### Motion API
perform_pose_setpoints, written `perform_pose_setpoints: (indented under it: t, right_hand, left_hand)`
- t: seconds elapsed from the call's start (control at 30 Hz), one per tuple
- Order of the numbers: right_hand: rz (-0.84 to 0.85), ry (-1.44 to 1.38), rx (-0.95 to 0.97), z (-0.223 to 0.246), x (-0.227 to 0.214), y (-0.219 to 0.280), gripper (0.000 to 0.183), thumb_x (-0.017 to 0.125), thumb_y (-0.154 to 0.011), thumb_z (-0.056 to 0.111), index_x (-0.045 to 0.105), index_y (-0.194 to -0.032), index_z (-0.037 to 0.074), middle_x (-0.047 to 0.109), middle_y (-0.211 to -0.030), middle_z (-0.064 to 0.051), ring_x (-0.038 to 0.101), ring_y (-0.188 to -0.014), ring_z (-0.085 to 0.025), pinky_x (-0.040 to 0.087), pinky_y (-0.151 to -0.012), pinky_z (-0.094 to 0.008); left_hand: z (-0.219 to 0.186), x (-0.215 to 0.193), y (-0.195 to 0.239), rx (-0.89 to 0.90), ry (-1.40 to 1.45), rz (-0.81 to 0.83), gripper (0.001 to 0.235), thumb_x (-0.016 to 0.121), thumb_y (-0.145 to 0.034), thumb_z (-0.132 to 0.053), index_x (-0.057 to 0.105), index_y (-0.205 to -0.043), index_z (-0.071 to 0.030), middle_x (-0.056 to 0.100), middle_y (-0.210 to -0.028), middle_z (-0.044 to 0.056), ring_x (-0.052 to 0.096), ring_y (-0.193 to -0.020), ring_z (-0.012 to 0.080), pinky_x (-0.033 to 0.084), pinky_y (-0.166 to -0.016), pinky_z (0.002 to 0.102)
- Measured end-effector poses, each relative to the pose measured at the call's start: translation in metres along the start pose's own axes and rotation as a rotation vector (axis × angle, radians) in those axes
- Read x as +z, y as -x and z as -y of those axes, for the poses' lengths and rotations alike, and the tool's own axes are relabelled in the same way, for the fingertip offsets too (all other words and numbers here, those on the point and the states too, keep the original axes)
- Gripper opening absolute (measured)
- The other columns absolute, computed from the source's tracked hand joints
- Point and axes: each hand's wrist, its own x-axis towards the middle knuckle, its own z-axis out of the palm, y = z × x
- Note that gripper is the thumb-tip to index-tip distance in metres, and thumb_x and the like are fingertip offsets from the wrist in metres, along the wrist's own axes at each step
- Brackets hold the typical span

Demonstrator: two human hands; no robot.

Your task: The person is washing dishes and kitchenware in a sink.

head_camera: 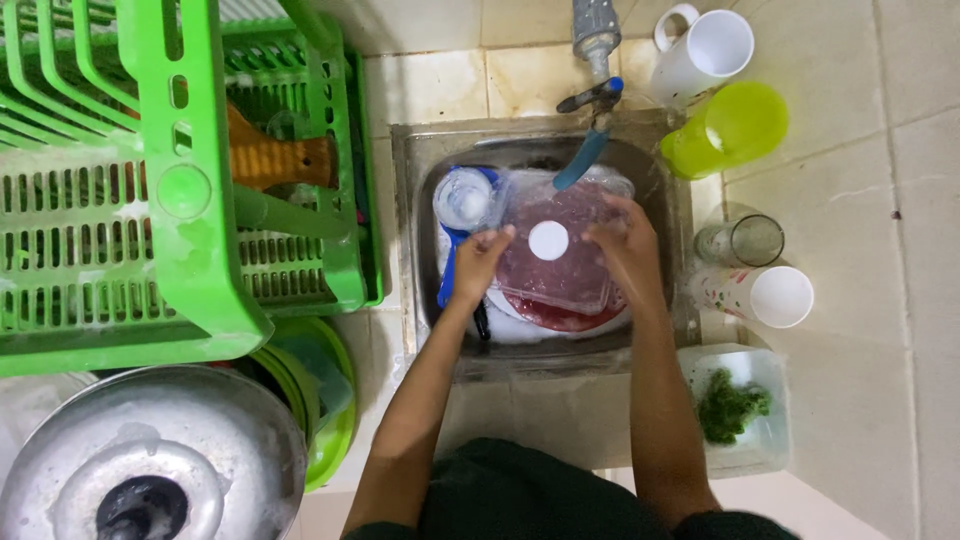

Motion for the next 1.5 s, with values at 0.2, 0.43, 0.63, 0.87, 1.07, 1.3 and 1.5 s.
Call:
perform_pose_setpoints:
  t: [0.2,0.43,0.63,0.87,1.07,1.3,1.5]
  right_hand:
    - [-0.159,0.153,-0.147,-0.006,-0.035,0.092,0.055,0.07,-0.094,0.026,0.056,-0.146,0.016,0.073,-0.103,-0.01,0.067,-0.076,-0.02,0.055,-0.062,-0.033]
    - [0.115,0.87,-0.963,-0.02,-0.003,0.092,0.043,0.068,-0.088,0.045,0.073,-0.125,0.025,0.067,-0.122,-0.007,0.066,-0.104,-0.027,0.053,-0.087,-0.044]
    - [-0.199,0.353,-0.537,-0.041,0.003,0.058,0.061,0.061,-0.105,0.033,0.043,-0.152,0.0,0.048,-0.148,-0.023,0.053,-0.131,-0.032,0.043,-0.11,-0.053]
    - [-0.058,-0.123,-0.295,-0.026,0.007,0.055,0.04,0.054,-0.111,0.021,0.05,-0.144,-0.001,0.069,-0.115,-0.012,0.074,-0.096,-0.015,0.067,-0.078,-0.03]
    - [-0.017,-0.308,-0.288,-0.064,0.009,0.023,0.051,0.061,-0.108,0.028,0.049,-0.15,0.0,0.064,-0.097,-0.006,0.069,-0.079,-0.013,0.066,-0.067,-0.03]
    - [-0.075,-0.23,-0.242,-0.108,0.045,-0.017,0.057,0.06,-0.112,0.031,0.047,-0.161,0.004,0.061,-0.118,-0.017,0.064,-0.103,-0.025,0.056,-0.088,-0.04]
    - [-0.283,0.951,-0.585,-0.04,0.08,-0.024,0.089,0.065,-0.101,0.049,0.018,-0.165,0.008,0.025,-0.156,-0.03,0.046,-0.136,-0.05,0.042,-0.106,-0.063]
  left_hand:
    - [-0.019,0.031,0.017,-0.355,0.18,0.245,0.071,0.071,-0.092,-0.053,0.054,-0.138,-0.001,0.067,-0.119,0.009,0.066,-0.093,0.0154,0.056,-0.076,0.031]
    - [-0.117,0.019,0.042,-0.392,0.666,0.495,0.066,0.055,-0.095,-0.027,0.031,-0.154,-0.01,0.052,-0.15,0.02,0.069,-0.112,0.0422,0.061,-0.086,0.049]
    - [-0.075,0.006,0.025,-0.255,0.668,0.278,0.053,0.053,-0.102,-0.01,0.041,-0.154,-0.01,0.061,-0.14,0.017,0.073,-0.107,0.0296,0.065,-0.087,0.042]
    - [-0.019,0.036,-0.023,-0.449,0.031,0.032,0.056,0.069,-0.101,-0.05,0.069,-0.117,0.004,0.067,-0.089,0.017,0.065,-0.07,0.0306,0.056,-0.059,0.041]
    - [-0.057,-0.004,-0.021,-0.401,0.455,0.393,0.058,0.052,-0.11,-0.053,0.058,-0.148,-0.011,0.061,-0.138,0.015,0.075,-0.113,0.0292,0.063,-0.09,0.036]
    - [-0.102,-0.01,0.005,-0.346,0.478,0.581,0.074,0.055,-0.095,-0.003,0.027,-0.16,-0.028,0.031,-0.164,0.013,0.068,-0.121,0.0361,0.059,-0.094,0.049]
    - [-0.112,-0.006,0.03,-0.285,0.346,0.335,0.058,0.057,-0.105,-0.012,0.038,-0.159,-0.017,0.068,-0.132,0.021,0.075,-0.102,0.0322,0.067,-0.084,0.043]
